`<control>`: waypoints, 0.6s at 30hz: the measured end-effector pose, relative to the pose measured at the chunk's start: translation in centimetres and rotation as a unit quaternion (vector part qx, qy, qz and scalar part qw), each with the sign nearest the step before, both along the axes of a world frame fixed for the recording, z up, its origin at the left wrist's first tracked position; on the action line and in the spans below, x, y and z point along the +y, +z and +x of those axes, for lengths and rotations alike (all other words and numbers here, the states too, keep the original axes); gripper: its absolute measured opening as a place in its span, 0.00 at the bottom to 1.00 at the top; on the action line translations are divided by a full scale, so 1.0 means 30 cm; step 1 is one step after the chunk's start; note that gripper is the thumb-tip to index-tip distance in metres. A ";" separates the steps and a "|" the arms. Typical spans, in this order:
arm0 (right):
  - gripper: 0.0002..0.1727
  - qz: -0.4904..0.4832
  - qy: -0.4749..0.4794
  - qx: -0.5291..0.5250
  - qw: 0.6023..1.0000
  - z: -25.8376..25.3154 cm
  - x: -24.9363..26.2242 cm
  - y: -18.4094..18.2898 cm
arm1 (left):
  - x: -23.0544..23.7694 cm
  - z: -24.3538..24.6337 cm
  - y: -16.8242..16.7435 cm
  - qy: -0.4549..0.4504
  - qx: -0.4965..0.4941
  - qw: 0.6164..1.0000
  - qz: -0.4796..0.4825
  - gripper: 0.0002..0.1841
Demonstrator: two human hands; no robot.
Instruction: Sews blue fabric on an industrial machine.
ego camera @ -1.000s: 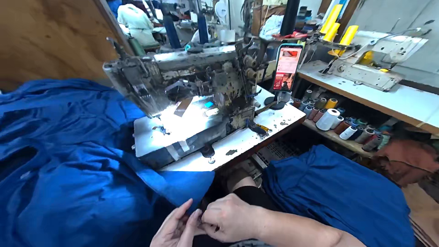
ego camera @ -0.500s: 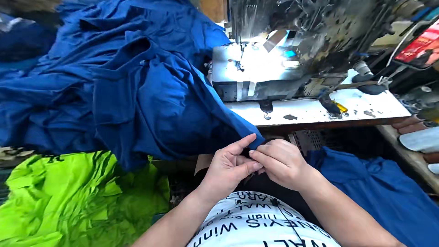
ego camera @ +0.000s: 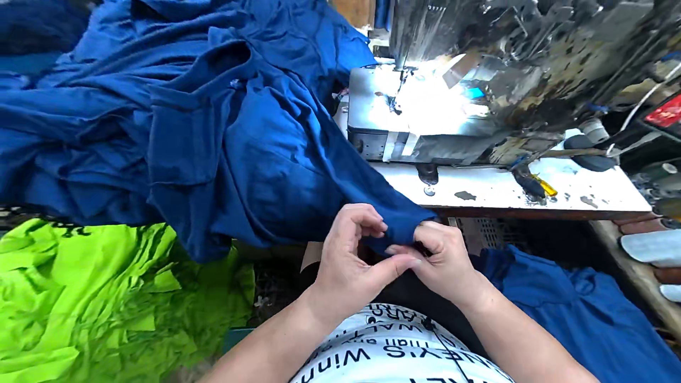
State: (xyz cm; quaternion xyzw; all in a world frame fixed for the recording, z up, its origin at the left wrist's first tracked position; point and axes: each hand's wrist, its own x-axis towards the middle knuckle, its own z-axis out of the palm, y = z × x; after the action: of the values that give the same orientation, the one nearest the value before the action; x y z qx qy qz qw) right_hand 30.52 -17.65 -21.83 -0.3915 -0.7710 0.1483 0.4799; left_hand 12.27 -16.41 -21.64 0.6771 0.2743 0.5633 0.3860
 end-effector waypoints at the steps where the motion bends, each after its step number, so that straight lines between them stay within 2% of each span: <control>1: 0.16 -0.005 0.010 0.014 1.000 -0.015 0.009 0.005 | 0.002 0.001 0.000 0.010 0.018 1.000 -0.002 0.22; 4: 0.11 -0.043 0.037 0.041 0.998 -0.037 0.031 0.017 | 0.028 -0.022 0.022 -0.003 0.036 0.999 -0.022 0.08; 7: 0.05 -0.168 0.067 0.131 0.975 0.002 0.041 0.051 | 0.077 -0.106 0.049 -0.010 -0.055 0.990 -0.130 0.05; 8: 0.03 -0.225 0.057 0.176 0.957 0.021 0.048 0.068 | 0.092 -0.145 0.066 -0.015 -0.100 0.977 -0.187 0.06; 9: 0.04 -0.285 0.051 0.223 0.931 0.043 0.060 0.086 | 0.105 -0.184 0.091 -0.018 -0.137 0.962 -0.235 0.06; 11: 0.09 -0.367 0.079 0.303 0.876 0.089 0.090 0.120 | 0.117 -0.260 0.141 -0.031 -0.152 0.951 -0.267 0.10; 12: 0.11 -0.382 0.107 0.320 0.861 0.105 0.100 0.136 | 0.117 -0.291 0.164 -0.041 -0.139 0.956 -0.256 0.12; 14: 0.13 -0.356 0.174 0.322 0.860 0.118 0.109 0.153 | 0.109 -0.343 0.192 -0.077 -0.098 0.972 -0.199 0.13; 16: 0.11 -0.282 0.220 0.289 0.888 0.110 0.113 0.157 | 0.102 -0.385 0.204 -0.111 -0.016 0.989 -0.098 0.10; 18: 0.10 -0.177 0.225 0.210 0.935 0.101 0.118 0.164 | 0.085 -0.399 0.216 -0.069 0.093 0.993 0.021 0.11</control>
State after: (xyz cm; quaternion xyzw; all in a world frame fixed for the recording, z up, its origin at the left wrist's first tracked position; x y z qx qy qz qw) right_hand 33.56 -14.11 -16.92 -0.2462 -0.6822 0.4650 0.5078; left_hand 0.31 -13.85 -15.16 0.7515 0.2496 0.4758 0.3828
